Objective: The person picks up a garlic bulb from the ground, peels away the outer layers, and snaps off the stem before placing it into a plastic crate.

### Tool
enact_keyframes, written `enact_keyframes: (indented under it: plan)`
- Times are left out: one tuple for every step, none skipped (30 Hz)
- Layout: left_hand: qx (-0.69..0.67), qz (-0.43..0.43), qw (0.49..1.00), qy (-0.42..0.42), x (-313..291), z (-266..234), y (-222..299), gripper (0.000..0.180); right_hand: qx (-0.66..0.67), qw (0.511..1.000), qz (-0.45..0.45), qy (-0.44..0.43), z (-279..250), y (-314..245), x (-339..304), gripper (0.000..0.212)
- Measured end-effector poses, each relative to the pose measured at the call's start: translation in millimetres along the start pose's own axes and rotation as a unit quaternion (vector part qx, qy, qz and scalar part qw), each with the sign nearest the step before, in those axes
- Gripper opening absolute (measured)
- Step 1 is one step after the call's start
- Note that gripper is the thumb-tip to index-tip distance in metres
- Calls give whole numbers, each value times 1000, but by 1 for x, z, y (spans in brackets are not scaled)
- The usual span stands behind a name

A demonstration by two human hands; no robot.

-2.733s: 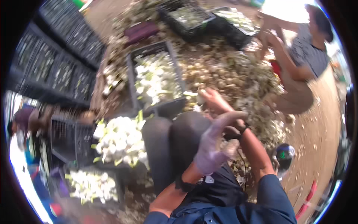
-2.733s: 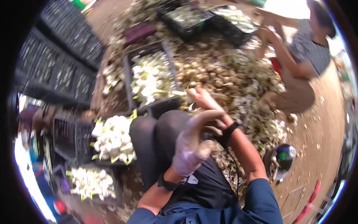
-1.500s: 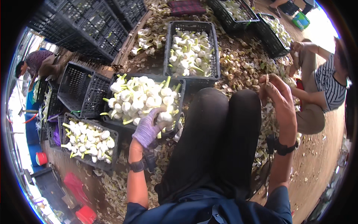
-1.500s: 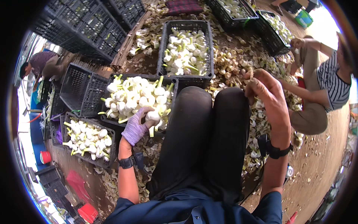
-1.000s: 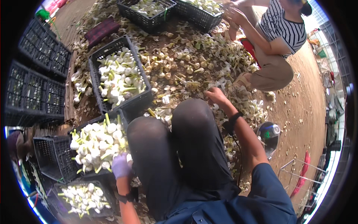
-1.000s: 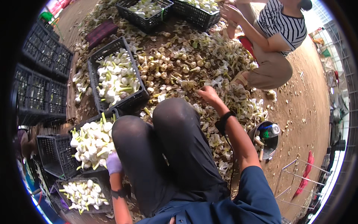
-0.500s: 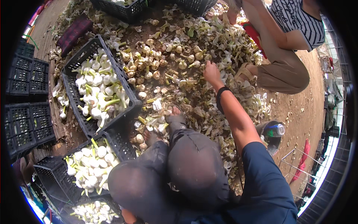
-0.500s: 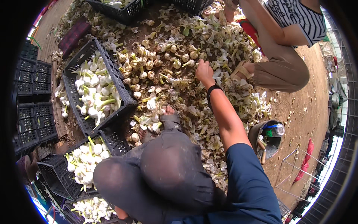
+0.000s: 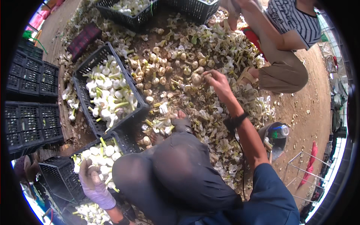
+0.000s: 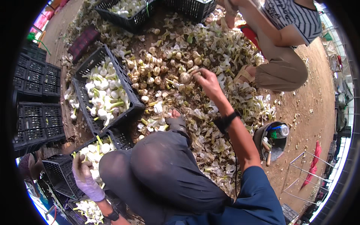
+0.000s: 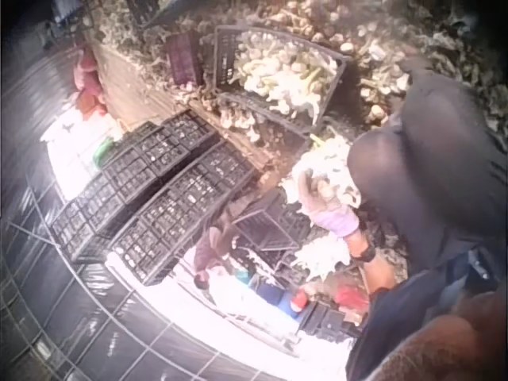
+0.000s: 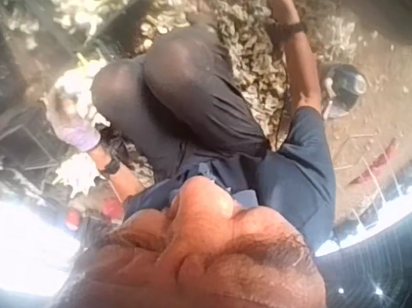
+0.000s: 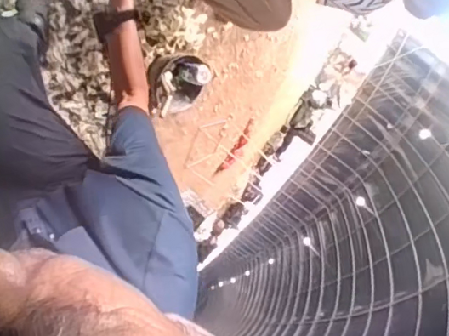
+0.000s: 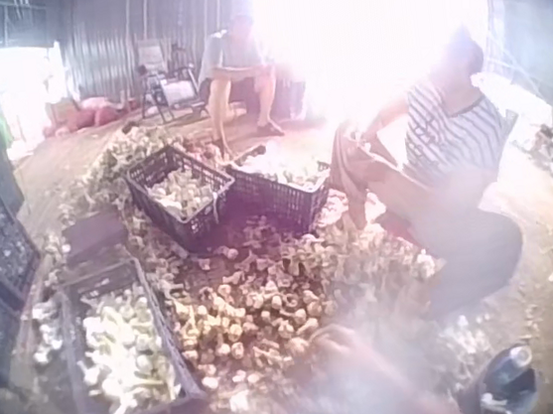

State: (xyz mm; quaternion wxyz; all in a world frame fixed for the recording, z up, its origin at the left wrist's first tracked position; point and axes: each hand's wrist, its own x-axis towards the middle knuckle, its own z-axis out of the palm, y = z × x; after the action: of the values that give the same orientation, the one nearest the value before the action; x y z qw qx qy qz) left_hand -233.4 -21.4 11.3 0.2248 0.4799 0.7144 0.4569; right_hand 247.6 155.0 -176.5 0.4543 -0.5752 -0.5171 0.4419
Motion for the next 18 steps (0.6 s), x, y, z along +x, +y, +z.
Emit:
enact_keyframes:
  plan:
    - [-22, 22, 999, -15, 5, 3, 22, 51, 28, 999, -17, -22, 6, -39, -19, 23]
    - [-45, 47, 997, -29, 7, 8, 43, 52, 80, 995, -14, -49, 8, -69, -37, 22]
    - [-64, 79, 994, -33, 6, 15, 61, 51, 93, 994, -22, -55, 10, -100, -54, 22]
    - [-90, 95, 988, -84, 1, 20, 90, 45, 106, 992, -31, -61, 10, -128, -72, 22]
    - [-118, 114, 978, -125, -4, 29, 103, 45, 87, 993, -57, -58, 8, -150, -89, 21]
    - [-140, 135, 967, -162, -9, 35, 115, 45, 71, 992, -84, -58, 9, -168, -104, 21]
    - [-167, 133, 960, -181, -20, 47, 130, 51, 72, 988, -125, -55, 11, -185, -118, 20]
    - [-189, 132, 953, -195, -29, 53, 143, 56, 56, 984, -153, -67, 14, -203, -130, 19]
    - [-174, 167, 946, -218, -32, 59, 147, 65, 62, 978, -184, -71, 16, -223, -142, 18]
    - [-163, 202, 934, -245, -36, 67, 151, 74, 63, 972, -215, -70, 14, -241, -156, 17]
    - [-158, 184, 931, -273, -42, 72, 159, 88, 66, 976, -186, -88, 11, -256, -170, 15]
    - [-156, 167, 925, -303, -47, 78, 165, 102, 63, 975, -196, -86, 9, -271, -183, 15]
    - [-180, 154, 902, -361, -51, 83, 161, 98, 19, 970, -231, -74, 9, -279, -192, 18]
    - [-194, 132, 881, -411, -53, 85, 154, 95, -84, 937, -332, -73, 8, -294, -195, 21]
    - [-288, 92, 839, -452, -60, 89, 151, 85, -86, 931, -347, -74, 9, -294, -201, 21]
    - [-369, 47, 789, -489, -67, 91, 143, 77, -73, 931, -349, -80, 9, -291, -207, 23]
    - [-379, 62, 777, -499, -76, 96, 142, 77, 46, 959, -268, -76, 14, -293, -217, 23]
    - [-392, 80, 800, -446, -85, 103, 143, 70, 167, 966, -183, -72, 17, -291, -228, 25]
